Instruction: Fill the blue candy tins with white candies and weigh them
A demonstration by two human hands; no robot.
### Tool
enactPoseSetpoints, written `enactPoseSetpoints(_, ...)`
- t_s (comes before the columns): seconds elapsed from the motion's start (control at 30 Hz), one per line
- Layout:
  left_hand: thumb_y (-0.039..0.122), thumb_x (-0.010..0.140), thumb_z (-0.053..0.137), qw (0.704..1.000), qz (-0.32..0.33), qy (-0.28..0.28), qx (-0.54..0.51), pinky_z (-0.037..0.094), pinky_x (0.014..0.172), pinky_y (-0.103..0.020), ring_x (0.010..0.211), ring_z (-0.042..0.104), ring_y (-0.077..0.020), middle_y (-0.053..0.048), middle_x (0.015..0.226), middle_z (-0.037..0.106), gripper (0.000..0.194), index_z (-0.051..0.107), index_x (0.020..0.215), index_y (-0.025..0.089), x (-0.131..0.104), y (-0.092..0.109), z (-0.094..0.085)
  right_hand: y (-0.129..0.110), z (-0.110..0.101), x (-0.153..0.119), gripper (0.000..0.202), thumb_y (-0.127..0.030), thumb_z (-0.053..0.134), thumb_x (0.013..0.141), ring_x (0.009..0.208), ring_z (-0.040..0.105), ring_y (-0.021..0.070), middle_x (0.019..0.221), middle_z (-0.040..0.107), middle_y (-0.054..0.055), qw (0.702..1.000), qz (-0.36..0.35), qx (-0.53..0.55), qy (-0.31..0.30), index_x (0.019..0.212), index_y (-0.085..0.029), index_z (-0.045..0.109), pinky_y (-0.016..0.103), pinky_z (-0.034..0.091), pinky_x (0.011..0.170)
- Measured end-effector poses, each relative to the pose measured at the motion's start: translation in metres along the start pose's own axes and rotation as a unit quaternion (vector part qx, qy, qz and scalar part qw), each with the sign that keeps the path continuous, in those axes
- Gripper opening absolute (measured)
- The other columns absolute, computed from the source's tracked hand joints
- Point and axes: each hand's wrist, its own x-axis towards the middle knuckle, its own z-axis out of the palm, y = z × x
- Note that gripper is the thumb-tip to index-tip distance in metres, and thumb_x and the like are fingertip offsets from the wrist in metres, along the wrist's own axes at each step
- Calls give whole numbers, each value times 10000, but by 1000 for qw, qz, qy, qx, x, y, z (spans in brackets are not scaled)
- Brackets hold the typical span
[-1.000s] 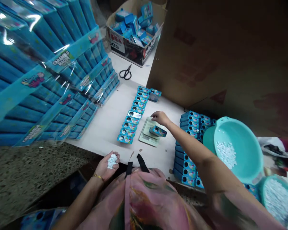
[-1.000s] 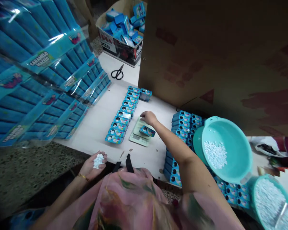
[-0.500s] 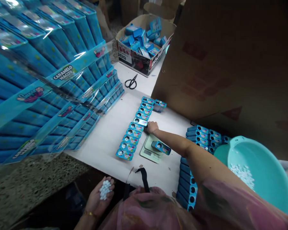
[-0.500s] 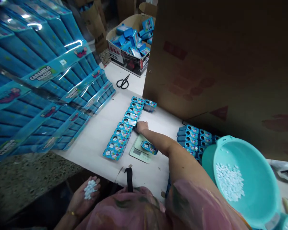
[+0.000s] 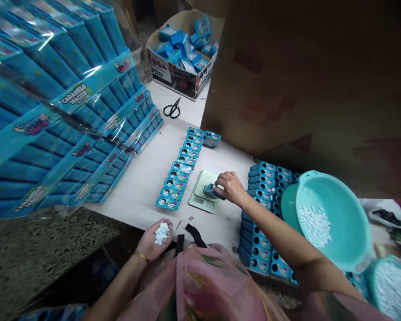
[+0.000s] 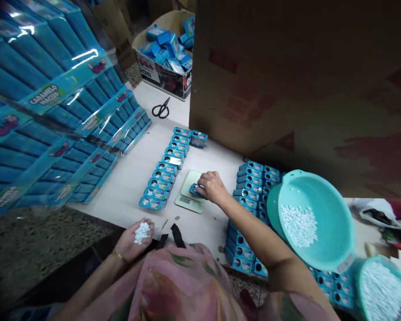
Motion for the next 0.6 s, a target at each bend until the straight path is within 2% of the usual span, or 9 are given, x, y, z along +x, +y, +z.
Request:
enactPoseSetpoints(0.13, 196, 781, 483, 999, -42, -5, 25, 387, 404, -182, 559, 523, -100, -55, 730, 567, 110, 558, 787, 115, 7, -5, 29, -36, 1, -34, 313, -326, 442, 833, 871, 454, 201, 950, 559, 92, 996, 71, -24, 55, 1105, -190, 512, 332, 307, 752)
enactPoseSetpoints(0.2, 201, 775, 494, 997, -68, 8, 34, 436, 456, -214, 596, 560, -124, -66, 743, 594, 116, 562, 804, 113, 10, -13, 41, -68, 10, -47, 298, -309, 400, 852, 871, 463, 189, 969, 552, 86, 998, 35, 13, 51, 1111, -204, 503, 321, 331, 754)
enactPoseSetpoints(0.3, 163, 761, 497, 993, -102, 46, 27, 479, 525, -249, 605, 589, -137, -51, 688, 612, 84, 561, 776, 111, 15, -30, 49, -121, 36, -63, 272, -266, 403, 844, 846, 472, 178, 975, 544, 68, 997, -56, 56, -3, 1097, -225, 495, 301, 372, 718)
enactPoseSetpoints(0.37, 133, 752, 498, 990, -120, 73, 20, 484, 533, -242, 588, 594, -131, -40, 653, 612, 66, 559, 753, 107, 16, -39, 48, -144, 55, -71, 261, -215, 422, 824, 834, 470, 188, 961, 541, 64, 996, -58, 52, -31, 1074, -219, 497, 306, 389, 694)
enactPoseSetpoints(0.47, 130, 748, 507, 987, -144, 72, 14, 488, 543, -238, 589, 600, -130, -48, 668, 618, 79, 566, 788, 95, 16, -46, 44, -153, 72, -78, 186, -205, 439, 809, 825, 471, 190, 908, 542, 59, 996, -50, 51, -47, 971, -197, 528, 309, 401, 708)
enactPoseSetpoints(0.6, 133, 734, 535, 986, -156, 43, 38, 505, 595, -285, 619, 608, -149, -44, 675, 625, 104, 568, 828, 100, 13, -49, 40, -146, 74, -86, 209, -321, 498, 779, 824, 476, 184, 890, 535, 69, 995, -52, 61, -56, 919, -169, 525, 302, 415, 728)
